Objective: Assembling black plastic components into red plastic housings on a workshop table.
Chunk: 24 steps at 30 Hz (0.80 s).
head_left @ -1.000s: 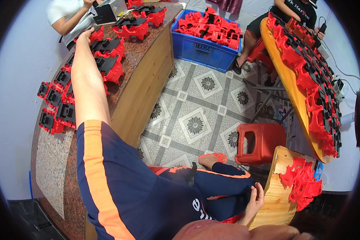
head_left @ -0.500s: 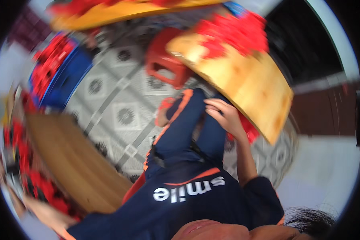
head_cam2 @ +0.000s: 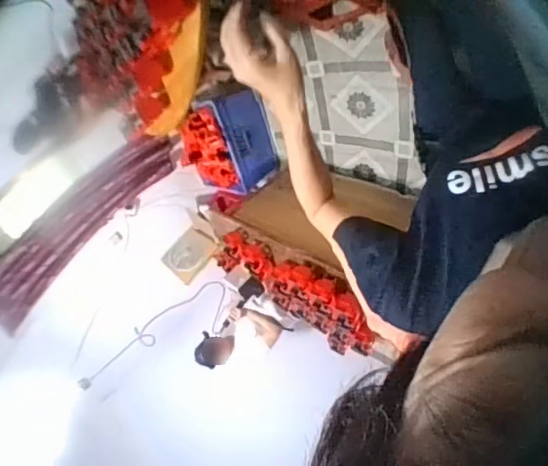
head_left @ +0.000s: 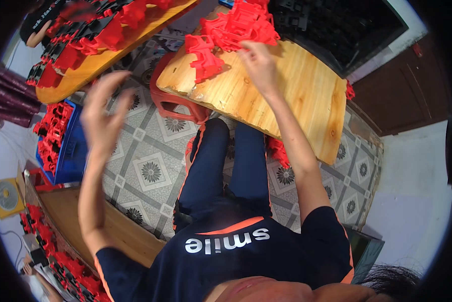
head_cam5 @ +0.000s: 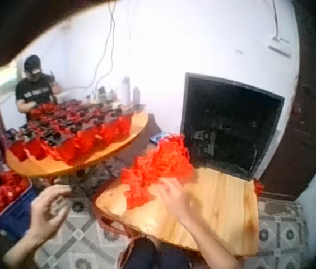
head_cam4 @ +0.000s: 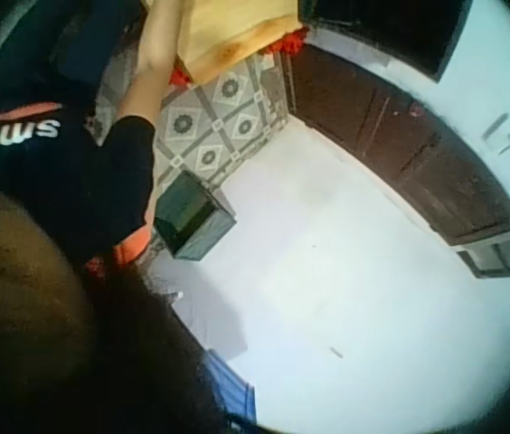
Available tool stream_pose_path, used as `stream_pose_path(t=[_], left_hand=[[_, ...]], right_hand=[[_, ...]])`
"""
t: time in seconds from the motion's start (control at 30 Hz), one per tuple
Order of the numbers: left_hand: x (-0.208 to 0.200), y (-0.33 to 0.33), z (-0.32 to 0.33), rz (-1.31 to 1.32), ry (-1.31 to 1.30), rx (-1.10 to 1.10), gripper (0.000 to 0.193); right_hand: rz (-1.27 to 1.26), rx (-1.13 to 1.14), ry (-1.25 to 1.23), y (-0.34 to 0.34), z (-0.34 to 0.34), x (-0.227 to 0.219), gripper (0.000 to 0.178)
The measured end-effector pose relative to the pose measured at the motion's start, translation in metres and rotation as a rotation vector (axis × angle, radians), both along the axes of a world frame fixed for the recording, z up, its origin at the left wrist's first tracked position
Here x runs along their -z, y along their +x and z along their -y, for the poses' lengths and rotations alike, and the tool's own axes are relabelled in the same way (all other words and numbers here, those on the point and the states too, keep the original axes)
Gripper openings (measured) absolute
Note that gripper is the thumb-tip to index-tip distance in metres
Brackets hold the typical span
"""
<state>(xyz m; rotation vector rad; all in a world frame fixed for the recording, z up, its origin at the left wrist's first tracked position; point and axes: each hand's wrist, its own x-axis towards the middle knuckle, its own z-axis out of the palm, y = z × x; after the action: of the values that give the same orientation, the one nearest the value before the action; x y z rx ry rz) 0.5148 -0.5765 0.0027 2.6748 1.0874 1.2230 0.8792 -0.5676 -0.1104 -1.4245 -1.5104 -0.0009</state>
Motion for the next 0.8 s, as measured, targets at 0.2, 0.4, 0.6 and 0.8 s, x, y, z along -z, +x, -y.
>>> stream_pose_path(t=[0.2,0.4,0.6,0.8], left_hand=[[0.138,0.116,-0.076,0.691,-0.980,0.063,0.051],[0.153,0.143,-0.030,1.086,-1.200,0.098,0.070],[0.157,0.177,0.031,1.509,-1.616,0.632,0.066],[0.175,0.165,0.028,1.542,-1.705,0.577,0.060]], right_hand=[[0.413,0.100,-0.196,-0.080,-0.029,0.030,0.060],[-0.559,-0.195,-0.353,-0.035,0.046,0.032,0.053],[-0.894,-0.521,-0.422,-0.011,0.121,0.046,0.046],[-0.509,0.201,-0.241,0.125,0.006,0.022,0.039]])
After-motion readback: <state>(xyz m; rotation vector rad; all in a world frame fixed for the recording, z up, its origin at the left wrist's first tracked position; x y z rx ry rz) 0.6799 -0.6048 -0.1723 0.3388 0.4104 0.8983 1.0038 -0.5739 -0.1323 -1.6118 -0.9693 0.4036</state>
